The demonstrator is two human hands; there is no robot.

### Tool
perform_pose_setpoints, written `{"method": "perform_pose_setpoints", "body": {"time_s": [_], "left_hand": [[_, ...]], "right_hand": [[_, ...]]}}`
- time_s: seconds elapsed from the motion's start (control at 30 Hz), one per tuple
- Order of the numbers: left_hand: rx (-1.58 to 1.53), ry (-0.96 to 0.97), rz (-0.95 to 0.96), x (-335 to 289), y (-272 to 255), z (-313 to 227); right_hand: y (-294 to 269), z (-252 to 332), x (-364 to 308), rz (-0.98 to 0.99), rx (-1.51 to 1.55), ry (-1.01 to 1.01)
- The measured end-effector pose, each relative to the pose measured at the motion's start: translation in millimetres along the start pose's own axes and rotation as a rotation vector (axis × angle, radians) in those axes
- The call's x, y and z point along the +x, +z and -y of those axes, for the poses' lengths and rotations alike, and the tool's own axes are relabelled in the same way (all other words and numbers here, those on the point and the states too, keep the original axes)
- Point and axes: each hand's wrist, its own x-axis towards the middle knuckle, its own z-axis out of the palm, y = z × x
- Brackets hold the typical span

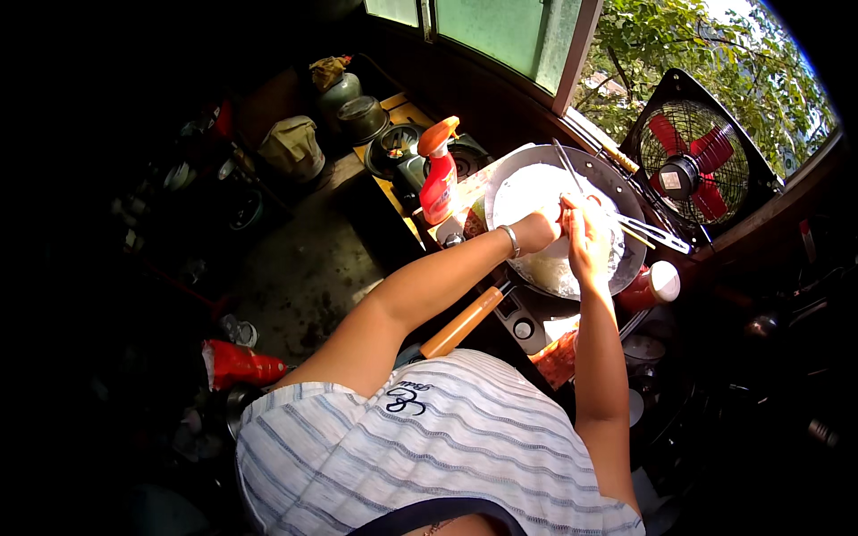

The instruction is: The person washes plates and bowls under a running tap and then stacks them in a large basin.

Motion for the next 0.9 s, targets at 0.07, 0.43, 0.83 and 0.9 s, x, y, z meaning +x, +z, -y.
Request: {"method": "perform_pose_setpoints", "body": {"time_s": [0.07, 0.43, 0.83, 0.9], "left_hand": [[-0.02, -0.002, 0.169, -3.9, -7.0, -10.8], [-1.139, -0.306, -0.549, 3.9, 19.0, -18.2], [0.535, 0.277, -0.057, -31.7, 5.7, -13.2], [0.754, 0.419, 0.002, -30.2, 2.2, -3.7]], "right_hand": [[-0.6, -39.8, 3.9, -0.06, 0.191, 0.14], [48.5, -27.7, -39.1, -0.353, 0.648, 0.298], [14.2, -24.3, -22.4, -0.328, 0.71, 0.613], [15.5, -39.1, -23.6, -0.274, 0.754, 0.717]]}}
